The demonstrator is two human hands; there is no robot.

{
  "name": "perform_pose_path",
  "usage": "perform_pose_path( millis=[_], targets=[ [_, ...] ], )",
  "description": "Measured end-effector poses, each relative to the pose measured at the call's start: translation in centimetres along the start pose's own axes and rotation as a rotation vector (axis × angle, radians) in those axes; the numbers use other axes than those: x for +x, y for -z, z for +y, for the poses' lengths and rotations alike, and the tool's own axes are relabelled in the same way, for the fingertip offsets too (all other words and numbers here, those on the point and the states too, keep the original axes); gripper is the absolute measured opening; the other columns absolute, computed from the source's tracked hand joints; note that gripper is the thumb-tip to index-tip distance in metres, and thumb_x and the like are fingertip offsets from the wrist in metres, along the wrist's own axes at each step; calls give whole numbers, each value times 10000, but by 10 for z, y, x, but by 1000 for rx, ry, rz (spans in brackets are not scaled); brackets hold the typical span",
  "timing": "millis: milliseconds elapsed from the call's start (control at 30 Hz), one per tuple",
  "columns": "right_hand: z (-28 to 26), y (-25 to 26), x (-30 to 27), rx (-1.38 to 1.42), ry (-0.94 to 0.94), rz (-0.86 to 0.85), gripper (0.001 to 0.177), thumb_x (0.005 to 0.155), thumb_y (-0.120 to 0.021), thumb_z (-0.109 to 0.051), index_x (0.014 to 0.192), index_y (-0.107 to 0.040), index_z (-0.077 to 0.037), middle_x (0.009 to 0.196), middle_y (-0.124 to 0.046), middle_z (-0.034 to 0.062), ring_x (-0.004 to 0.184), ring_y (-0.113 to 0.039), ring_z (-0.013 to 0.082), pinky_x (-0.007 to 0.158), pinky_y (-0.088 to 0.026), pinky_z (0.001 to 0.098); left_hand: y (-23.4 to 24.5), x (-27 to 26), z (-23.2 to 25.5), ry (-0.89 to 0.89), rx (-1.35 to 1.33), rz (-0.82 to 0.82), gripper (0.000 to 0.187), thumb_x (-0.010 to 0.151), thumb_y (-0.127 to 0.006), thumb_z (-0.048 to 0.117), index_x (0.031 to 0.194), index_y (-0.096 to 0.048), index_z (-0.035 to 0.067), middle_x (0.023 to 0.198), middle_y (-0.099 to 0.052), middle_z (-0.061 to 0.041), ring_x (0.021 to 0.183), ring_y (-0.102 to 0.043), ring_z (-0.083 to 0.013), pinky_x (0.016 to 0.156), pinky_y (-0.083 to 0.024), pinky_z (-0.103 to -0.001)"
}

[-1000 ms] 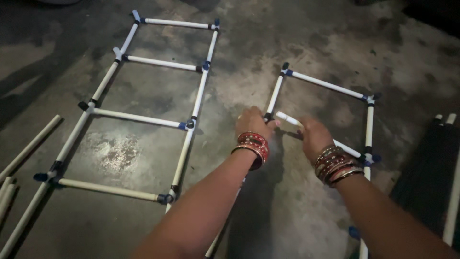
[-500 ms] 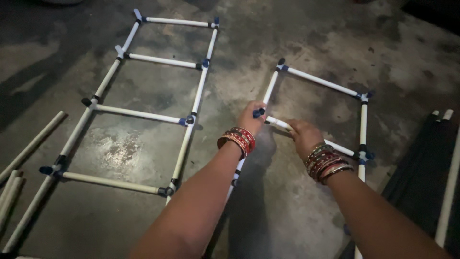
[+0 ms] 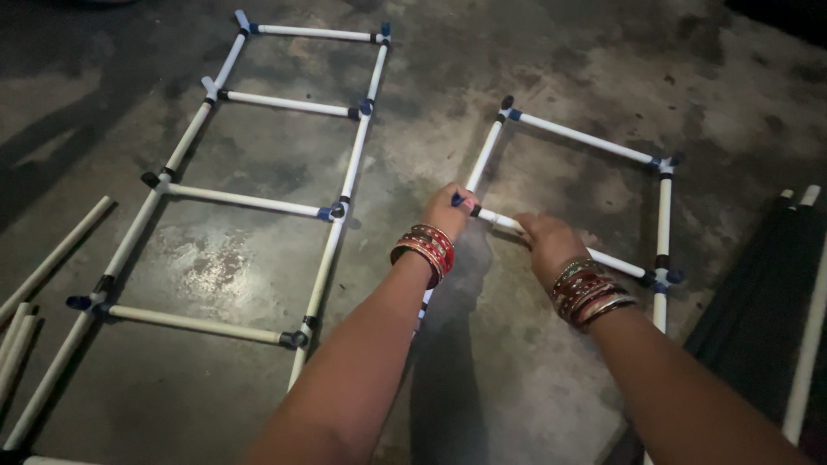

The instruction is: The person assembles a modular frame using white PVC pipes and blue connectors. They connect multiple pipe segments into ladder-like sections, then join these sections into a larger rectangular frame on the floor.

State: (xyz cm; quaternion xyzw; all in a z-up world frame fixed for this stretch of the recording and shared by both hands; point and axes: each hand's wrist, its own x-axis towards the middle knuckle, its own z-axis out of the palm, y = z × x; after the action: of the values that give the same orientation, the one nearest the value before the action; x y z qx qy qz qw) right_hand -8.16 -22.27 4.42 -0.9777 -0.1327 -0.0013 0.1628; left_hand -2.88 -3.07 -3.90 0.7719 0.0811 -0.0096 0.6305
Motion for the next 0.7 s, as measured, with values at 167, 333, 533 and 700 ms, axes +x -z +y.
perform_pose_path(
  millis=[167,333,533,700],
  targets=[
    [4,-4,0,-15,-57,-50,276,972,-546,-94,1192,-676,-198,1053,-673,185,1035,-651,381,883,-510,481,1,-4,3,-218,68,50,38,893,-691,101,918,-711,81,879,-744,-78,817,-723,-214,799,-563,-366],
    [20,-16,-2,-7,-10,15,256,966,-608,-144,1200,-698,-196,1022,-656,181,979,-637,380,847,-509,491,-13,-7,1,-287,324,151,87,833,-733,51,913,-713,78,969,-647,-173,895,-643,-353,806,-525,-442],
    [33,-38,-5,-39,74,263,319,834,-751,-214,1147,-792,-254,984,-598,151,960,-542,359,855,-479,473,-32,-7,-3,-337,320,209,98,831,-669,-19,866,-676,72,1011,-567,-185,914,-612,-374,819,-519,-450],
    [29,-45,-4,-5,-55,272,267,842,-792,-231,1108,-800,-252,995,-627,129,1007,-551,351,909,-462,478,-32,-8,-1,-306,332,187,124,831,-638,-37,869,-653,80,1025,-549,-173,904,-616,-371,822,-516,-451]
  ],
)
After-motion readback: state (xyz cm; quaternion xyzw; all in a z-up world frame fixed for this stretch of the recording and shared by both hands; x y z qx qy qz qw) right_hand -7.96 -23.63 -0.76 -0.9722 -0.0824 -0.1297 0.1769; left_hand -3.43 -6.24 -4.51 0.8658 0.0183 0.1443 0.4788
